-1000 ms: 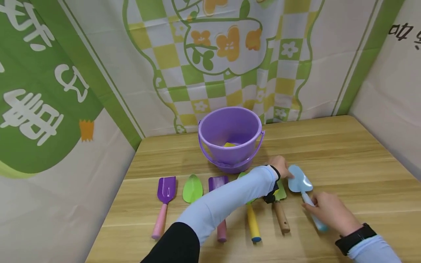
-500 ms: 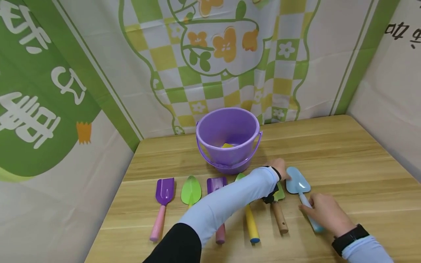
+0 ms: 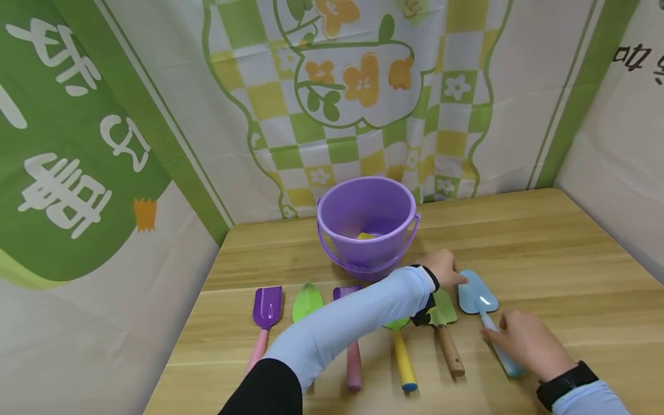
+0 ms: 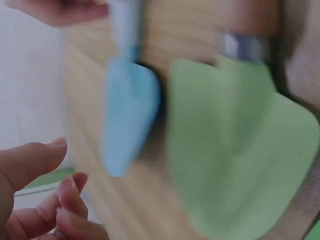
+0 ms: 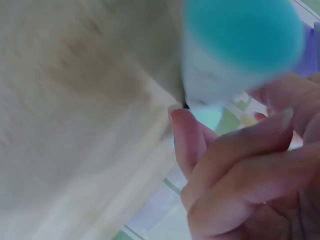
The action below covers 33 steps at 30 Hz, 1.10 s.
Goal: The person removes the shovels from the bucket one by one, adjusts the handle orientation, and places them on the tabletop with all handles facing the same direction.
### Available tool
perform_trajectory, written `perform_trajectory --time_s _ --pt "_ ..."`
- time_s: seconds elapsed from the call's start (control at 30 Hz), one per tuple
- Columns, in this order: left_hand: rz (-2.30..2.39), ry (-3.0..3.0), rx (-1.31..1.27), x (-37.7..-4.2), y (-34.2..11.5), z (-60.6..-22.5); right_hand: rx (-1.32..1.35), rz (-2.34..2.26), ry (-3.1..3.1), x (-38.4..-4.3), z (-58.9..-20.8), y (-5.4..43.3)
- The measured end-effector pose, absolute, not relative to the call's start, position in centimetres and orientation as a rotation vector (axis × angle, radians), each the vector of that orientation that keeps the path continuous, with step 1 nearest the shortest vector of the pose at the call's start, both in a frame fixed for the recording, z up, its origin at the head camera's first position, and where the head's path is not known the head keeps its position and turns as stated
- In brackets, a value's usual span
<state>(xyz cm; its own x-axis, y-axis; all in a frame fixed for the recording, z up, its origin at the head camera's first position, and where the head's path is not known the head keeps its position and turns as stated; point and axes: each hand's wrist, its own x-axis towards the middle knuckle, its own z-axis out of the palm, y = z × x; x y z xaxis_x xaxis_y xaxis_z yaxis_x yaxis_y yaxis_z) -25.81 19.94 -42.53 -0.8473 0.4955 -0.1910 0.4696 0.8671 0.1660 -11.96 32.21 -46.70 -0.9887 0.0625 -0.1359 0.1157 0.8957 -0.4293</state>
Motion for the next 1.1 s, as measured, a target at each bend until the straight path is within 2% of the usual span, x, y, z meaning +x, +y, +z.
perform_trajectory --time_s 0.23,0.47,0.77,1.1 --pt "0.428 2.796 0.959 -24.9 17.5 -38.0 0.011 -0.613 3.054 -12.9 -44.7 32.2" --pt "0.541 2.881 1.023 -24.6 13.9 -34.5 -0.130 -0.597 3.122 -15.0 -41.4 31.0" --pt "0.865 3.020 0.784 -28.8 7.7 -32.8 -0.390 -0.564 3.270 -18.6 -36.2 28.2" --pt "1.188 3.083 0.500 -33.3 0.8 -33.5 -0.643 -0.586 3.225 -23.4 -32.3 23.5"
